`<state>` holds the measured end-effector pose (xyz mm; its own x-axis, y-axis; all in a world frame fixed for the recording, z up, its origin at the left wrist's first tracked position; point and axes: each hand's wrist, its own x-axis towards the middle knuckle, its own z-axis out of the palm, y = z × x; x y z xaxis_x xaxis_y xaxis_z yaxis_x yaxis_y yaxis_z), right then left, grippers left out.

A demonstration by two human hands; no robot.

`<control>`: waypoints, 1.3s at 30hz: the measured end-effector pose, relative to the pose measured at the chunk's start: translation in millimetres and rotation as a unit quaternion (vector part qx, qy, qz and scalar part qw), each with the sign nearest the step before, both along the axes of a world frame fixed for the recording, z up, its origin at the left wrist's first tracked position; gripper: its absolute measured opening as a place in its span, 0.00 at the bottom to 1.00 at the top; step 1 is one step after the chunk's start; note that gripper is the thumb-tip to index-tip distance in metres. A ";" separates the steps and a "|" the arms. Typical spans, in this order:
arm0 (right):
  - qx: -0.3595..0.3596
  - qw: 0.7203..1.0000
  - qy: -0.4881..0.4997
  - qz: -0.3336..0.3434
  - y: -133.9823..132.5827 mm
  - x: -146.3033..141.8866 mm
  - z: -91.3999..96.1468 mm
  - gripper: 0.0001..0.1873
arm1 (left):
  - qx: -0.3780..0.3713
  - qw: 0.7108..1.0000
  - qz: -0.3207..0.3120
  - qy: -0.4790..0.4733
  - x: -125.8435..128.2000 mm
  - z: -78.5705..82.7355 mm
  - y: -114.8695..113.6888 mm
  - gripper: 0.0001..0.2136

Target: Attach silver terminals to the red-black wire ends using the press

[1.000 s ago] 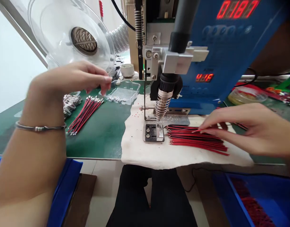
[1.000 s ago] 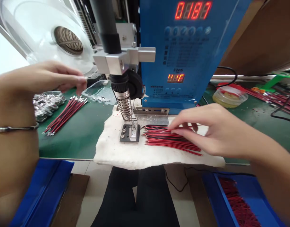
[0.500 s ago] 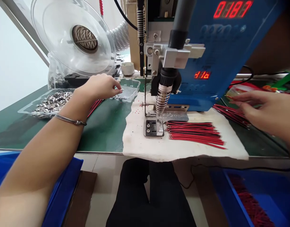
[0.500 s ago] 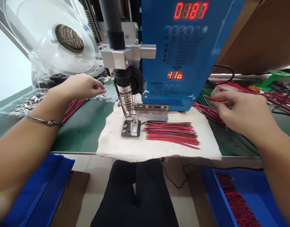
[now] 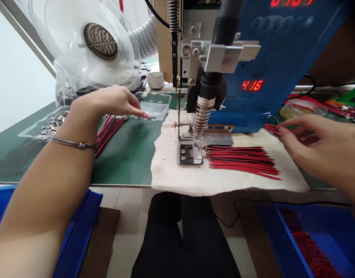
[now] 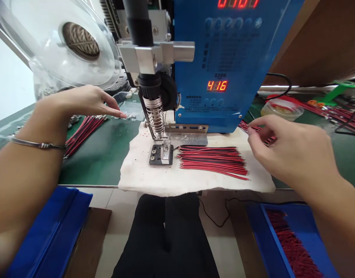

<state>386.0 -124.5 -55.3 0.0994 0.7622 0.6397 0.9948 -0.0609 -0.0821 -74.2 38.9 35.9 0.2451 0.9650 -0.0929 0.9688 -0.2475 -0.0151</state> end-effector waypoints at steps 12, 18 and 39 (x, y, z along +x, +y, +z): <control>0.013 0.977 0.058 0.206 -3.8 -31.8 4.8 0.18 | 0.025 0.999 -0.013 0.028 5.8 -7.4 6.9 0.28; -0.020 0.973 0.083 0.215 -5.0 -36.6 3.1 0.18 | 0.018 0.998 -0.053 0.016 8.3 -6.8 3.8 0.21; -0.118 0.903 0.048 0.410 15.6 -37.5 -8.7 0.16 | 0.079 0.967 0.236 0.060 -107.1 0.9 -50.2 0.34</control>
